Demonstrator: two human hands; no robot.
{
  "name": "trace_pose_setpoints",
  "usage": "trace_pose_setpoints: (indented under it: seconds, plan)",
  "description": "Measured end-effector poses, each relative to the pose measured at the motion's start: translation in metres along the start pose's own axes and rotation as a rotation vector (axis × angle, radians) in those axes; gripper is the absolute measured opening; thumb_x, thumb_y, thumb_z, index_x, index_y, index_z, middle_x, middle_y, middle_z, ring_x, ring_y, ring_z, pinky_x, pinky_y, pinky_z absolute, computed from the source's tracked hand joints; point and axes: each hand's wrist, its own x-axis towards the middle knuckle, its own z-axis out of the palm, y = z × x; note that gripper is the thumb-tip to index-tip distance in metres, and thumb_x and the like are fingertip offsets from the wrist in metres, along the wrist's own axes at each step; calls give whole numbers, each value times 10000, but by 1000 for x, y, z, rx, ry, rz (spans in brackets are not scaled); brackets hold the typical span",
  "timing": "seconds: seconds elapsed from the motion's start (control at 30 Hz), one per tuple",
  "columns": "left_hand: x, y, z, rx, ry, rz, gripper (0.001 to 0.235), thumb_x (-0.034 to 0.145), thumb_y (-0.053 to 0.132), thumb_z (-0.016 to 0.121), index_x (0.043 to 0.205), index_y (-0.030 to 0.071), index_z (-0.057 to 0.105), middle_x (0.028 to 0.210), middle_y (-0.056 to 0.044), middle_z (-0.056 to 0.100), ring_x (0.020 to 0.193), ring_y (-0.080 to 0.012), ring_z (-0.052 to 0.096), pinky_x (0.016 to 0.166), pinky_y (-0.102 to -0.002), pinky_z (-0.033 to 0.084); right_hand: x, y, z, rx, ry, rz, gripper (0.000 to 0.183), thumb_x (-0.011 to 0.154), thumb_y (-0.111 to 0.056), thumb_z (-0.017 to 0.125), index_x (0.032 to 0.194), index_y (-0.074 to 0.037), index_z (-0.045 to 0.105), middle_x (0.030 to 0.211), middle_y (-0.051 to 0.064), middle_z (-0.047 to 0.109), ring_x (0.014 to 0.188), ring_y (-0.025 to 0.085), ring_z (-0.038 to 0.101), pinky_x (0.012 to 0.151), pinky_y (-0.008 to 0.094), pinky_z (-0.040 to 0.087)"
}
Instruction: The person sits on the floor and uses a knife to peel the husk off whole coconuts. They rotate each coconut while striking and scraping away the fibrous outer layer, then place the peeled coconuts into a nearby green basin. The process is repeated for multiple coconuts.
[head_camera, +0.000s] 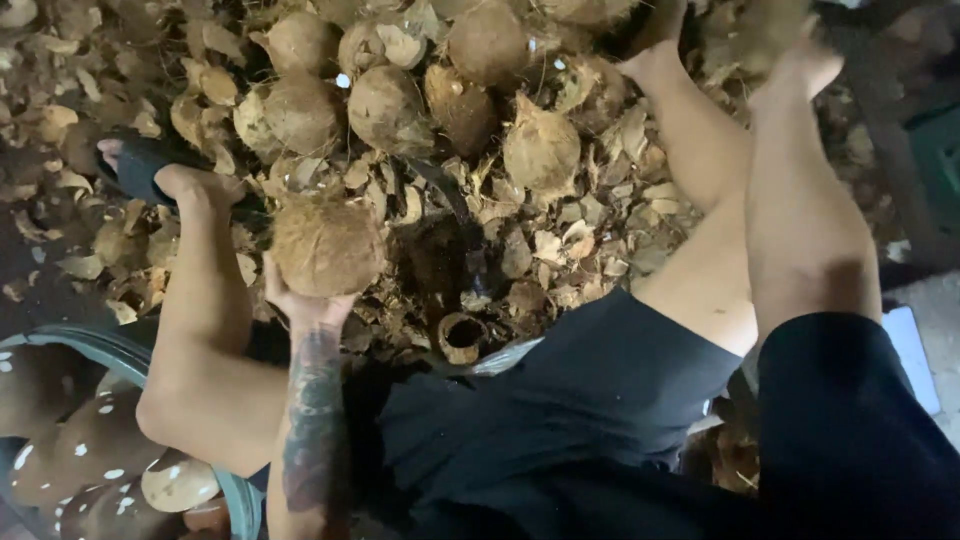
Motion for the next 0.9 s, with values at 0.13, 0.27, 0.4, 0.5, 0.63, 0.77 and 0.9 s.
trace_pose_setpoints:
  seconds: [0.13, 0.27, 0.4, 0.5, 0.63, 0.77, 0.9]
  plan:
    - [-3, 26, 5, 15, 110, 102, 731, 862, 506, 697, 1440, 63, 627, 1395, -210, 674, 1243, -404, 677, 1080, -602, 539, 65, 54, -3, -1772, -256, -398, 694, 956, -393, 647, 1520, -78, 393, 1192, 72, 668, 846, 260, 709, 655, 388, 527]
    - [-35, 53, 4, 25, 245, 222, 760, 846, 534, 689, 1442, 66, 629, 1414, -221, 663, 1253, -422, 672, 1090, -627, 532, 58, 66, -10, -1024, 118, -444, 445, 1108, -330, 583, 1487, -144, 440, 1563, 222, 393, 1441, 482, 371, 1077, 643, 464]
    - [-67, 77, -4, 38, 355, 340, 789, 830, 561, 680, 1445, 70, 631, 1433, -233, 651, 1264, -441, 666, 1101, -652, 523, -181, 57, -7, -1291, -610, -697, 611, 1302, -347, 529, 722, -189, 421, 613, -95, 402, 456, 30, 323, 342, 266, 193]
    - [-74, 79, -8, 43, 409, 413, 803, 822, 575, 676, 1446, 71, 632, 1443, -239, 646, 1269, -450, 664, 1106, -664, 519, -273, 123, -27, -1237, -1328, 325, 492, 1006, -291, 673, 1364, 42, 617, 1053, 156, 751, 797, 294, 776, 543, 297, 584]
    - [-70, 76, -49, -19, 244, 383, 841, 823, 627, 673, 1503, 142, 573, 1509, -201, 597, 1356, -434, 605, 1169, -688, 454, -324, 255, -54, -1803, -1439, -242, 744, 805, -713, 736, 1271, -135, 704, 1142, 131, 789, 987, 296, 758, 696, 414, 519]
    - [-86, 73, -9, -29, 223, 405, 791, 847, 653, 677, 1415, 103, 647, 1426, -214, 660, 1283, -458, 656, 1138, -708, 492, -322, 350, -59, -1555, -1029, -447, 522, 787, -431, 801, 1062, 13, 804, 1050, 227, 785, 1082, 389, 755, 809, 501, 615]
    - [-96, 61, -22, 4, 394, 368, 718, 828, 510, 775, 1370, 49, 678, 1352, -214, 705, 1156, -443, 718, 1040, -669, 559, -379, 284, -54, -1264, -622, 264, 716, 1080, -534, 207, 1433, -74, 626, 1585, 30, 557, 1513, 184, 456, 1289, 391, 270]
